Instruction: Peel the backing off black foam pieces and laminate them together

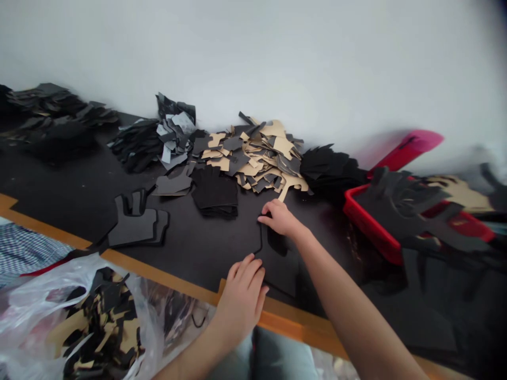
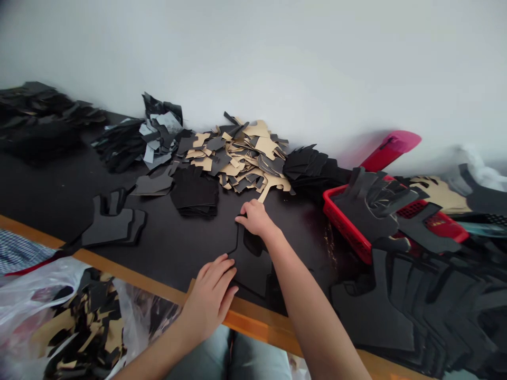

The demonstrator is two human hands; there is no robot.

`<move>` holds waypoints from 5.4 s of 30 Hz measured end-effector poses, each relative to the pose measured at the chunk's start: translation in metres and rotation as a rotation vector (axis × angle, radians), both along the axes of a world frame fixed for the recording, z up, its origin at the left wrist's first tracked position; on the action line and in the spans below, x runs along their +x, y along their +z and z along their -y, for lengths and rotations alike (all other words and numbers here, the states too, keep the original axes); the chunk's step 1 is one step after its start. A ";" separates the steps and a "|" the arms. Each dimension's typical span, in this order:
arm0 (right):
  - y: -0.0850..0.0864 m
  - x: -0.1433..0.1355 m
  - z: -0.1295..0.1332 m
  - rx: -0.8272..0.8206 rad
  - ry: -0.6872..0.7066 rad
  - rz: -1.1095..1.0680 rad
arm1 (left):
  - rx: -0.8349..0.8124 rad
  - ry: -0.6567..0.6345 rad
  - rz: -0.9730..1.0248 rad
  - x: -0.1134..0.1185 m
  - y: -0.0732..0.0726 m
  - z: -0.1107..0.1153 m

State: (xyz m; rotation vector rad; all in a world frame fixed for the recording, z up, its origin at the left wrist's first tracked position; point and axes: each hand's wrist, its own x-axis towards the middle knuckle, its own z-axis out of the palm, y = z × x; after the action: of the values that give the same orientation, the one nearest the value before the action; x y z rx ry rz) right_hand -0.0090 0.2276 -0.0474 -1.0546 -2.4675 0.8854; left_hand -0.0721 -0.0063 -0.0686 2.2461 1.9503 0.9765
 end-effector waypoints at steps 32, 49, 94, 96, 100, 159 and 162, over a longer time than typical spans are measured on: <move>0.019 0.077 0.168 0.284 -0.489 -0.223 | -0.198 0.366 1.064 0.018 0.033 -0.005; 0.000 0.044 0.200 -0.263 -0.339 -0.594 | 0.121 0.406 1.243 -0.075 0.042 0.061; -0.025 0.103 0.174 0.615 -0.350 -0.330 | -0.066 -0.201 -0.096 -0.026 0.018 -0.001; -0.030 0.103 0.168 0.719 -0.221 -0.283 | -0.078 -0.187 -0.022 -0.056 0.030 -0.010; -0.045 0.101 0.165 0.756 -0.136 -0.190 | -0.025 0.204 -0.003 -0.130 0.052 -0.034; 0.054 0.245 0.297 0.725 -0.616 -0.378 | -0.331 -0.246 1.231 0.185 0.067 0.050; 0.033 0.223 0.298 0.674 -0.606 -0.464 | -0.375 -0.178 1.397 0.178 0.058 0.053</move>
State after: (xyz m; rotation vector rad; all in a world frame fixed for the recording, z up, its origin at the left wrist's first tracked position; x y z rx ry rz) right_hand 0.2139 -0.0700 -0.0148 -1.0768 -1.6913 0.0675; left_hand 0.1055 -0.0591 -0.0105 0.9133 1.0801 1.3815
